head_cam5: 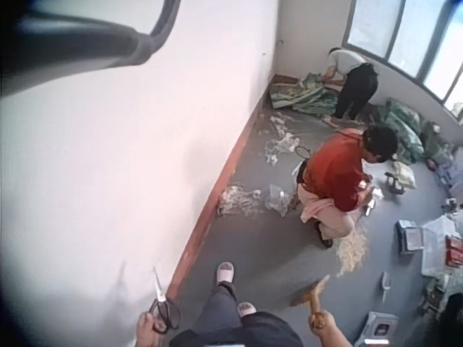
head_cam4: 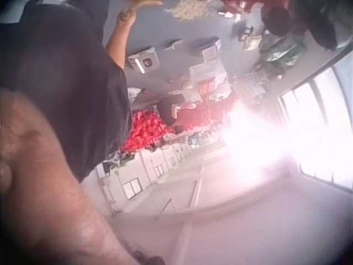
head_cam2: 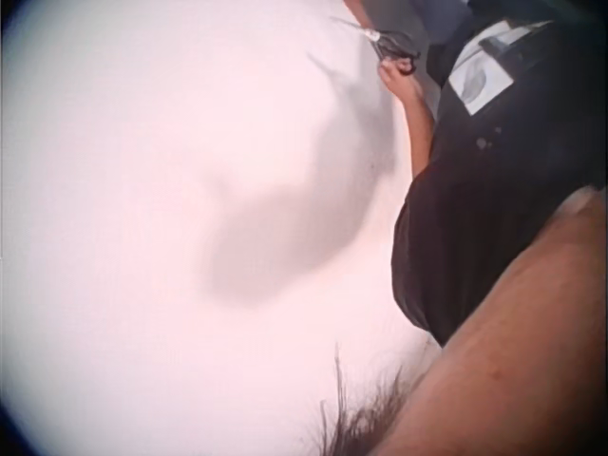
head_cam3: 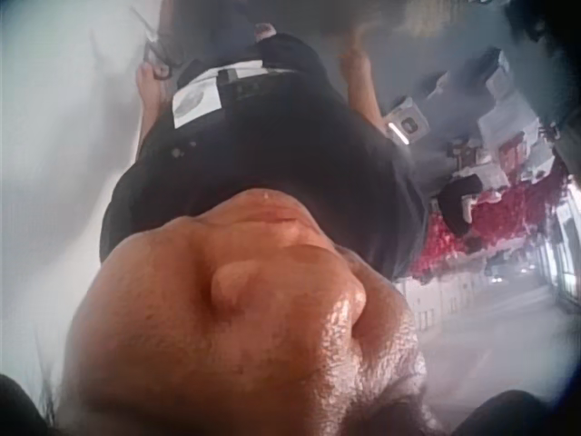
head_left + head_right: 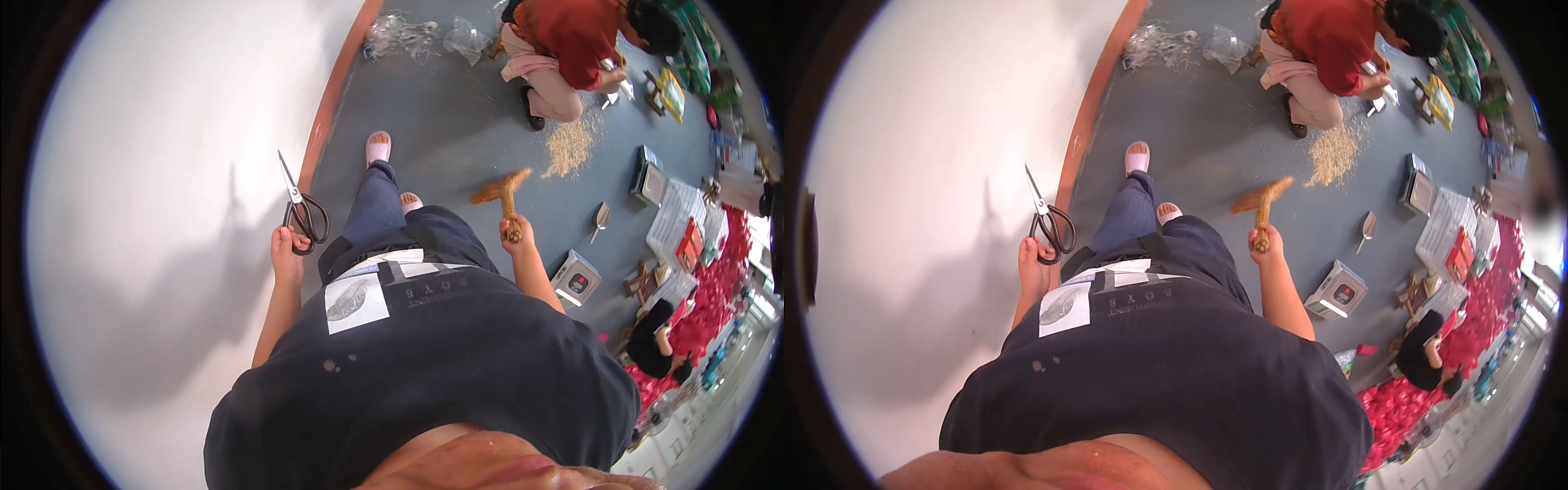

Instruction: The person sweeps a cluttered floor with a traditional straw broom, moving debris toward a central area. They briefly pick up a white sack and a roll of plastic bags, then continue sweeping around other workers who are sorting materials.

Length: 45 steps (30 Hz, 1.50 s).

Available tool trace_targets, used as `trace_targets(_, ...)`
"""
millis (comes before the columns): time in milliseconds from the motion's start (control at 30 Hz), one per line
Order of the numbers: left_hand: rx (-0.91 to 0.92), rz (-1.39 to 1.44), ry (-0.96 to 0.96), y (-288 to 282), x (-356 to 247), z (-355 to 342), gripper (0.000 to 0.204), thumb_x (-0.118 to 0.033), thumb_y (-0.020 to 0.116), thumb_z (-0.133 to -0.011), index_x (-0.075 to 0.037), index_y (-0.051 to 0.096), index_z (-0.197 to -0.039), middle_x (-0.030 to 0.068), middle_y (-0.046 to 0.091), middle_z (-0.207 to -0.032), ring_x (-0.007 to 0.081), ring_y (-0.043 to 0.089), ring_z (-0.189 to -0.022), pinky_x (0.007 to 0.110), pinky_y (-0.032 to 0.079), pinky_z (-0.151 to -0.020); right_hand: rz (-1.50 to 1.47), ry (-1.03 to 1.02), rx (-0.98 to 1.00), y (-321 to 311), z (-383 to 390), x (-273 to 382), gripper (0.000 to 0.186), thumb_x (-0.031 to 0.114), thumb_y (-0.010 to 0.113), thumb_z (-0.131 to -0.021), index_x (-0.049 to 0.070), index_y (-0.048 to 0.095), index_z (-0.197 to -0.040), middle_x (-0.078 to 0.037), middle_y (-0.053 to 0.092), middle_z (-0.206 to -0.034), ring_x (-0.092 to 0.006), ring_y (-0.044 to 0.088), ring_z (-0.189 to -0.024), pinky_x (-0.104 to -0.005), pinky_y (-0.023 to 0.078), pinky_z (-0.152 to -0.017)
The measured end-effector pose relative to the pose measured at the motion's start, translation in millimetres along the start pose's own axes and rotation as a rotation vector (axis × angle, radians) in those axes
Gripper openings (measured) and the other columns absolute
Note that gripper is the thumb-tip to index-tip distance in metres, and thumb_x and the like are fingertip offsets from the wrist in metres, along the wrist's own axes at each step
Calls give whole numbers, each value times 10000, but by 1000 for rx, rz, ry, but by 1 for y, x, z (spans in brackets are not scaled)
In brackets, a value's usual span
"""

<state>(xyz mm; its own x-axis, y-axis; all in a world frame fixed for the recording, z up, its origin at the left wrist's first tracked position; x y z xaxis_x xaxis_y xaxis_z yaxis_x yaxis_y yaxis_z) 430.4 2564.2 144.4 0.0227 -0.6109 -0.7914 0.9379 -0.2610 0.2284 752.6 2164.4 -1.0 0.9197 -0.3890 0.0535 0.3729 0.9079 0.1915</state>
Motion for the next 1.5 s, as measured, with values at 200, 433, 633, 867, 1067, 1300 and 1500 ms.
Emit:
trace_targets(200,101,-83,-108,23,-22,-65,190,-236,393,-882,-47,413,-880,10,408,-585,129,471,-597,248,407,-620,-106,-59,-93,79,-79,20,126,72,515,-732,35,410,-789,-83,472,-650,-189,511,-533,-240,481,-428)
trace_targets(433,36,-98,-143,24,-54,-144,206,-238,373,-889,-34,388,-914,17,402,-604,128,459,-624,251,396,-647,111,-56,118,350,-166,22,139,77,540,-719,33,430,-791,-83,483,-629,-191,512,-529,-253,478,-426)
trace_targets(633,2,-119,-150,23,-66,-197,205,-235,370,-890,-31,393,-905,17,407,-608,130,461,-624,249,380,-636,244,14,311,517,-203,54,192,100,522,-738,-18,410,-838,-120,476,-697,-157,499,-522,-219,462,-420)
trace_targets(867,24,-167,-170,58,-91,-215,210,-228,364,-892,-23,408,-896,7,408,-598,110,462,-604,242,400,-621,727,-321,329,552,-115,68,189,74,517,-737,52,444,-910,-98,483,-678,-174,514,-498,-276,427,-370)
trace_targets(1067,29,-141,-126,86,-86,-223,225,-245,374,-887,-27,413,-929,1,417,-591,103,469,-587,235,402,-594,1194,-189,286,490,-11,74,543,69,522,-727,128,340,-1235,-60,485,-598,-134,472,-403,-246,398,-348)
trace_targets(1300,-123,-103,-28,116,-84,-216,225,-237,369,-889,-24,413,-946,4,417,-584,106,471,-584,243,411,-593,1547,278,370,508,-61,50,404,54,558,-703,76,461,-1094,-83,515,-599,-159,508,-436,-267,404,-352)
trace_targets(1500,-267,87,17,185,-70,-203,183,-212,375,-889,-34,416,-893,22,429,-601,137,469,-596,264,410,-634,1835,329,301,589,-183,135,194,109,557,-709,84,499,-893,-99,526,-633,-173,525,-473,-286,431,-344)
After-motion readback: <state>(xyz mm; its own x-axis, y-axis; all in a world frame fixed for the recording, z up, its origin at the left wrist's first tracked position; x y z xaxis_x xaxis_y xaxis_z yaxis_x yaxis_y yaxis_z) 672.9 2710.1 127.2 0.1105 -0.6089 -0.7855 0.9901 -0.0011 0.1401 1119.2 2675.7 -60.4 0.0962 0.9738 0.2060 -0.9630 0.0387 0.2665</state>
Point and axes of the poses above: each hand's wrist, its own z-axis away from the middle knuckle, its own y-axis out of the palm, x = y × z, the point moved 7 cm from there along -z, towards the middle knuckle
